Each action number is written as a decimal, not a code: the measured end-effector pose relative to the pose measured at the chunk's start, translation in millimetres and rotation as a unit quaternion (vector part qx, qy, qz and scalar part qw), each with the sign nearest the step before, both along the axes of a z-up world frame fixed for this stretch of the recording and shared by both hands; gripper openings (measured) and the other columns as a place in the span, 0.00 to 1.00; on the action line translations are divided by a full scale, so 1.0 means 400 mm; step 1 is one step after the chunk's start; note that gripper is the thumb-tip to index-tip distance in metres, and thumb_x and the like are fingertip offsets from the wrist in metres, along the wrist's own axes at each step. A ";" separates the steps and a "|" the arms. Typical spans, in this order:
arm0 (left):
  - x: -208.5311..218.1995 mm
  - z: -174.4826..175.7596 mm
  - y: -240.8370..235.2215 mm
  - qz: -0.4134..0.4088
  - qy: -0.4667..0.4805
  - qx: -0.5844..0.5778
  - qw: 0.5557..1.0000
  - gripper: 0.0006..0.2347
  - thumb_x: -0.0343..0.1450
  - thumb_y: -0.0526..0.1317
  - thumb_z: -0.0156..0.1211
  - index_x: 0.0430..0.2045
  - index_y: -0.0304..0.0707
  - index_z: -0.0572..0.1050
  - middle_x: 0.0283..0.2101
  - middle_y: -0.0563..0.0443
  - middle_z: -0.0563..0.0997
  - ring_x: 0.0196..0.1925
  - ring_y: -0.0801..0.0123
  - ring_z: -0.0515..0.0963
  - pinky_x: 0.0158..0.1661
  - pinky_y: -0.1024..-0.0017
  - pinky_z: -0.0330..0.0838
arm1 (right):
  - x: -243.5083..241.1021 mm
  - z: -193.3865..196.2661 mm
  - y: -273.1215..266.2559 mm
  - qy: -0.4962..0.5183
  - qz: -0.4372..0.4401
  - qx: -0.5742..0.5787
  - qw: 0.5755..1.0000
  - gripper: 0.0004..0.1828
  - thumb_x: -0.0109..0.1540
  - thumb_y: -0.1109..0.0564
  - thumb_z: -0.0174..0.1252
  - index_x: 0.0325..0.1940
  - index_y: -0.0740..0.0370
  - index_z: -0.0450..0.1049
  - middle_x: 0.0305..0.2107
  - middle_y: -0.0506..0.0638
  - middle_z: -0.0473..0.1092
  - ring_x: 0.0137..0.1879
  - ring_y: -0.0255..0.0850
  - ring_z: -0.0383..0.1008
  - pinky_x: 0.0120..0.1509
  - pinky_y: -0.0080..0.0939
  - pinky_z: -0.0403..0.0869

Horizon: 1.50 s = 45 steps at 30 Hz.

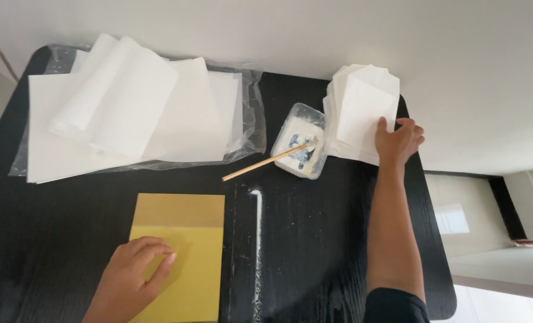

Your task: The person places a white sheet of paper onto a yellow template on a black table, then uses a brush to apply white adhesive along the paper's edge. They fold the glued edge over and press it down, repeating the gluing and folding process on another section.

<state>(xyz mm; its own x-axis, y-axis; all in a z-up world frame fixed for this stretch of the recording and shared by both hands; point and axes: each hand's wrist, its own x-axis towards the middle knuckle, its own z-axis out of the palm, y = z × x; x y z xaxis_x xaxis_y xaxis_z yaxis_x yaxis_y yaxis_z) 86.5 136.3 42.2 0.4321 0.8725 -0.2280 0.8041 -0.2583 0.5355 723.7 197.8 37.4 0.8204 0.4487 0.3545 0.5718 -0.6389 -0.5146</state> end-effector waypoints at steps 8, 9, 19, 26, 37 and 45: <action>-0.047 0.076 -0.018 0.035 0.009 -0.074 0.997 0.32 0.70 0.59 0.56 0.68 0.51 0.54 0.72 0.51 0.57 0.76 0.58 0.54 0.69 0.50 0.54 | -0.374 0.260 -0.241 -0.062 0.091 0.101 0.989 0.20 0.64 0.60 0.65 0.56 0.64 0.65 0.57 0.65 0.60 0.66 0.62 0.54 0.60 0.70 0.64; -0.053 0.089 -0.026 0.039 0.028 -0.123 0.991 0.39 0.70 0.61 0.56 0.72 0.52 0.44 0.76 0.51 0.49 0.79 0.58 0.46 0.70 0.50 0.51 | -0.428 0.280 -0.282 -0.088 0.105 0.125 0.983 0.20 0.63 0.64 0.65 0.56 0.65 0.64 0.57 0.65 0.59 0.66 0.63 0.54 0.58 0.72 0.64; -0.071 0.195 -0.069 0.091 0.002 -0.203 0.975 0.43 0.69 0.63 0.53 0.75 0.46 0.39 0.71 0.54 0.58 0.72 0.65 0.63 0.61 0.57 0.72 | -1.091 0.285 -0.461 0.376 0.263 -0.319 0.829 0.31 0.63 0.39 0.58 0.69 0.41 0.64 0.56 0.43 0.74 0.58 0.37 0.76 0.62 0.44 0.77; -0.072 0.280 -0.098 0.144 -0.074 -0.255 0.953 0.40 0.68 0.62 0.53 0.73 0.53 0.46 0.75 0.57 0.53 0.73 0.67 0.62 0.65 0.58 0.66 | -1.083 0.262 -0.468 0.469 0.282 -0.224 0.807 0.39 0.57 0.44 0.67 0.70 0.48 0.61 0.55 0.45 0.70 0.44 0.35 0.75 0.51 0.35 0.76; -0.068 0.245 -0.117 0.154 -0.258 -0.217 0.929 0.37 0.65 0.63 0.46 0.72 0.54 0.52 0.71 0.57 0.65 0.65 0.60 0.73 0.58 0.52 0.74 | -1.071 0.257 -0.458 0.456 0.301 -0.052 0.836 0.38 0.61 0.39 0.51 0.73 0.55 0.64 0.54 0.42 0.72 0.57 0.36 0.75 0.57 0.42 0.78; -0.015 -0.055 -0.165 -0.119 0.042 0.176 0.976 0.37 0.77 0.65 0.36 0.72 0.32 0.48 0.77 0.32 0.44 0.79 0.44 0.40 0.68 0.46 0.40 | -1.153 0.234 -0.439 0.340 0.342 -0.213 0.850 0.37 0.61 0.39 0.56 0.72 0.50 0.61 0.69 0.40 0.62 0.72 0.36 0.66 0.71 0.45 0.68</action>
<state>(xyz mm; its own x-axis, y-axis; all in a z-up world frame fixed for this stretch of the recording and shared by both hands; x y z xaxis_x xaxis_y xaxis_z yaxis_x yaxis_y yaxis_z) 80.7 70.3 20.1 0.6251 0.7802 0.0240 0.7360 -0.5994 0.3148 262.5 22.2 131.0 0.2663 0.8719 -0.4110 0.5473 -0.4878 -0.6801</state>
